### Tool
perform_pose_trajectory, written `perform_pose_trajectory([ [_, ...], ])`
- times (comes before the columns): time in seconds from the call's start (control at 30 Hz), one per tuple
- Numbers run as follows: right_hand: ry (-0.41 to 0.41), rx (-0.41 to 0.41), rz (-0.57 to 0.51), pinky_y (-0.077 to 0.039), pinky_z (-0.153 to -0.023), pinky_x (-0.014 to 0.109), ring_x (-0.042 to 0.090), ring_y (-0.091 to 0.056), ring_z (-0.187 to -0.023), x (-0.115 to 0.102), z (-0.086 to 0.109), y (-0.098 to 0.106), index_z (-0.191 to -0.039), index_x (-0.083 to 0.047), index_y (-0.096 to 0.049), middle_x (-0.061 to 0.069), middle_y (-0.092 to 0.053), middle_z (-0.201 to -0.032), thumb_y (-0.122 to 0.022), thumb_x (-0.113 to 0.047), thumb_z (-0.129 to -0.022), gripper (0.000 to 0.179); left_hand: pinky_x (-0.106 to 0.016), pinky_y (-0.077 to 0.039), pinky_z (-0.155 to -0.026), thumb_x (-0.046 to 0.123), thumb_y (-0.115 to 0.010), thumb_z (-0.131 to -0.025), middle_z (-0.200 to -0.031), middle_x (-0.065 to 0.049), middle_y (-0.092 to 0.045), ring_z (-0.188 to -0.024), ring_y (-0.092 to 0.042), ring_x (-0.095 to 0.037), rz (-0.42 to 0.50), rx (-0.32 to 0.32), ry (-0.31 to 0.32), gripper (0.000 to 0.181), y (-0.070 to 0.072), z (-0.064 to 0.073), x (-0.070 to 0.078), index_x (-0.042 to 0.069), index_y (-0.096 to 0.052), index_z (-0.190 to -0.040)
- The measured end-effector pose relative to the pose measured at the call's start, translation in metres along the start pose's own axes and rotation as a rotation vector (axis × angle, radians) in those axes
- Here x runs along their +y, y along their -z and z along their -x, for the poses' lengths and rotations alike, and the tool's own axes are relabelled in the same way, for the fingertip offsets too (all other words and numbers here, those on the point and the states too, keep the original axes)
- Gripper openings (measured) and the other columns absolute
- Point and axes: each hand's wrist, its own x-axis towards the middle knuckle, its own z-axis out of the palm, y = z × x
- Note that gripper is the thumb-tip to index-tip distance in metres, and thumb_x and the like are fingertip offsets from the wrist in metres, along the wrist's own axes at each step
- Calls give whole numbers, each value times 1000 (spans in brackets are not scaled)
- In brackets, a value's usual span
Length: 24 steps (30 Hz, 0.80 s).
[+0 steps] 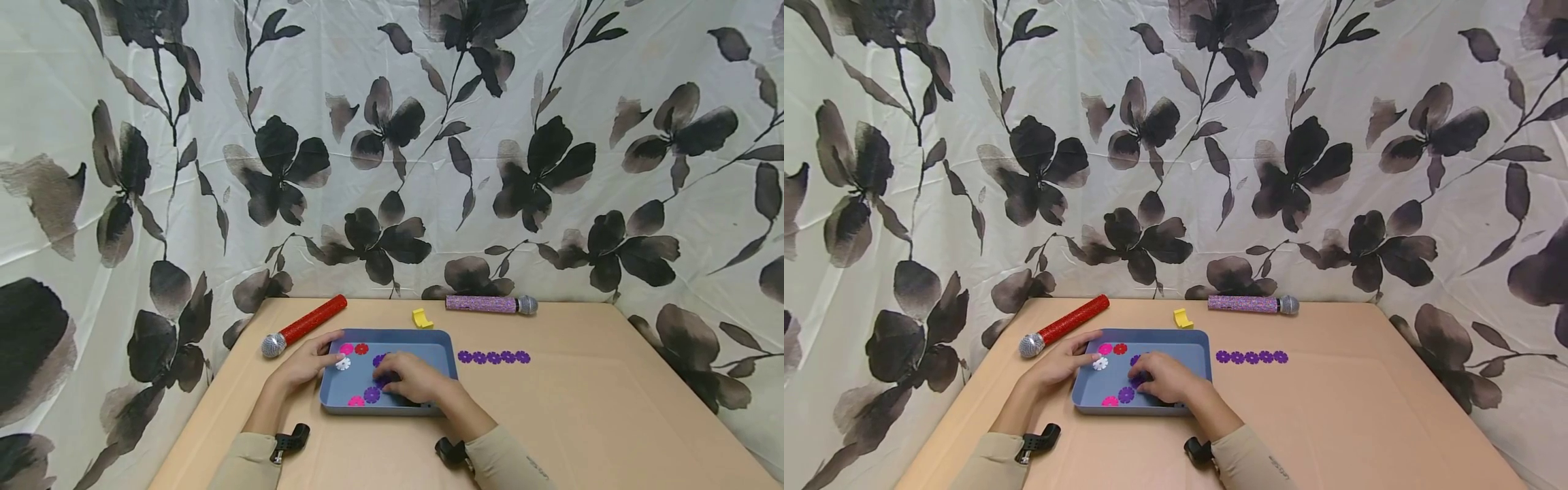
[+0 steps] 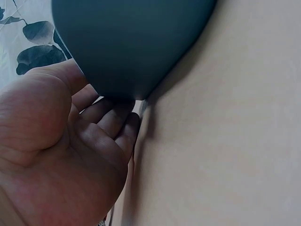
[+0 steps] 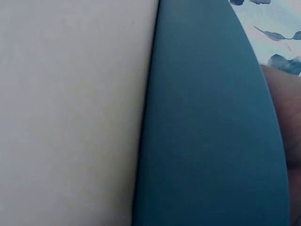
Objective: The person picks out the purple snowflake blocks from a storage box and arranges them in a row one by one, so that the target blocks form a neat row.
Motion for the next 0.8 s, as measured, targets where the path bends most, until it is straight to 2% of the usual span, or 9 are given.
perform_pose_trajectory([
  [0.2, -52, 14, -13, -55, -100, 31, 7, -63, -107, 0, 2, 0, -113, -17, -79, -6, -71, -112, -75, -11, -96, 19, -54, -18, -127, 9, -66, -101, -167, -26, -31, -158, -20, -42, 1, -1, -4, 63, -1, 1, 0, -6, -40, -156],
  [0.43, -110, 45, -69, -55, -87, 24, 5, -57, -93, 4, 6, 2, -104, -17, -75, -7, -61, -103, -76, -8, -95, 13, -54, -19, -128, 9, -66, -101, -167, -24, -32, -159, -20, -41, -12, 4, 8, 63, -2, 0, 0, -5, -40, -156],
  [0.67, -89, 85, -97, -55, -84, 23, 6, -60, -91, 9, 9, 5, -103, -13, -79, -6, -66, -101, -80, -13, -92, 11, -54, -19, -128, 12, -67, -101, -168, -22, -33, -159, -21, -41, -25, 14, 23, 63, -2, 1, 1, -2, -41, -156],
  [0.8, -79, 110, -132, -56, -86, 25, 7, -63, -96, 13, 12, 9, -106, -10, -80, -5, -70, -104, -80, -16, -92, 15, -56, -19, -127, 11, -66, -101, -167, -24, -32, -158, -20, -43, -25, 5, 3, 63, -2, 1, 1, -5, -40, -156],
])
